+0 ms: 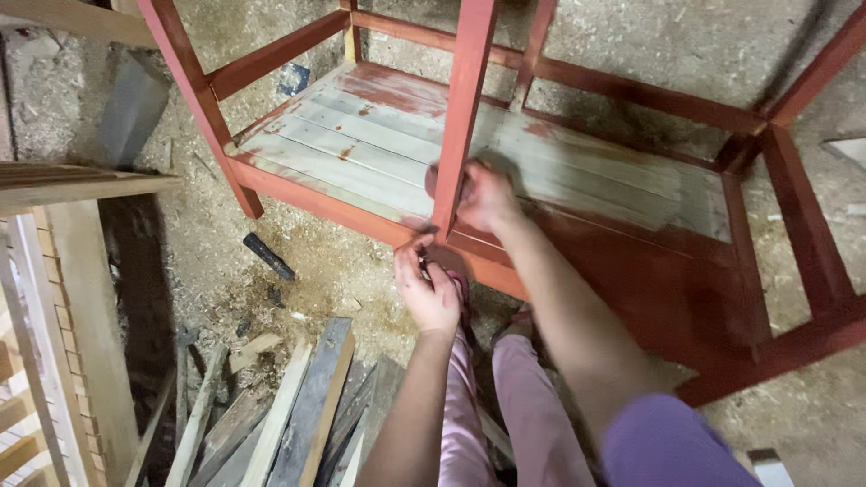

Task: The person applies red stain to a wooden furniture frame using a cloth pad. They rub the stain onto the unpainted shelf boards and rails, dip the pad into a bowl of stain to reload it, and continue wiping different sections of the frame.

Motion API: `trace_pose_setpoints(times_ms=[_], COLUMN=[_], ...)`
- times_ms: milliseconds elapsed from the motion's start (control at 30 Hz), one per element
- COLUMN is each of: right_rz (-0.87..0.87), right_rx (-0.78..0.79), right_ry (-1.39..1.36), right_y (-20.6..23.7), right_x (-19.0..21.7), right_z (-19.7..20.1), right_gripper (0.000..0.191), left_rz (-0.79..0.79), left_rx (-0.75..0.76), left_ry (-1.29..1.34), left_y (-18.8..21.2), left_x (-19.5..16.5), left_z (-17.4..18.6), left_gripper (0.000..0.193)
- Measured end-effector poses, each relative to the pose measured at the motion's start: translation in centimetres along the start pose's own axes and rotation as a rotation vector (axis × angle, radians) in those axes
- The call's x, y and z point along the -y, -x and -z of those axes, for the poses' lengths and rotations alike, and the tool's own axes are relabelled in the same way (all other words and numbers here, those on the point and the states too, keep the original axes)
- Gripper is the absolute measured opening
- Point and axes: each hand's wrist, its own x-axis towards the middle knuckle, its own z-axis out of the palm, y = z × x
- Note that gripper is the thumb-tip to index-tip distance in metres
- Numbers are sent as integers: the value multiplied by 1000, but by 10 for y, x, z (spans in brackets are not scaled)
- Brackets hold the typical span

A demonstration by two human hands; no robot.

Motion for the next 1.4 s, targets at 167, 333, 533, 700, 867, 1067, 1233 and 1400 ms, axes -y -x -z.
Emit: trace_pose_setpoints(times_ms=[167,333,533,700,867,1067,1233,1400], right_rz=[127,182,460,435,391,743,409,572], right_rx=[490,32,-330,-283,171,127,-158,-327], right_ry=[-49,19,-58,81,301,1373,-61,-238], right_y=[-25,69,174,121,13,-9,93,143], right_x=[2,78,167,131,59,60,135,180], right_z=[21,101,185,145,72,86,155,186], right_gripper=[16,13,13,16,20,36,64,69], left_rz=[-281,-423,-205,-256,-107,-92,-31,107], left_rx=[243,596,656,533,457,437,608,771], left_ry=[-86,-233,-359,-289,-73,-6,-297,-576], left_y=[3,-5,-44,-48,-53,-50,-63,-82], left_x=[-1,-9,4,20,32,20,9,28], left_z=[-15,-36,-77,-101,-112,-110,-121,-142], left_gripper=[42,36,51,57,58,59,57,62])
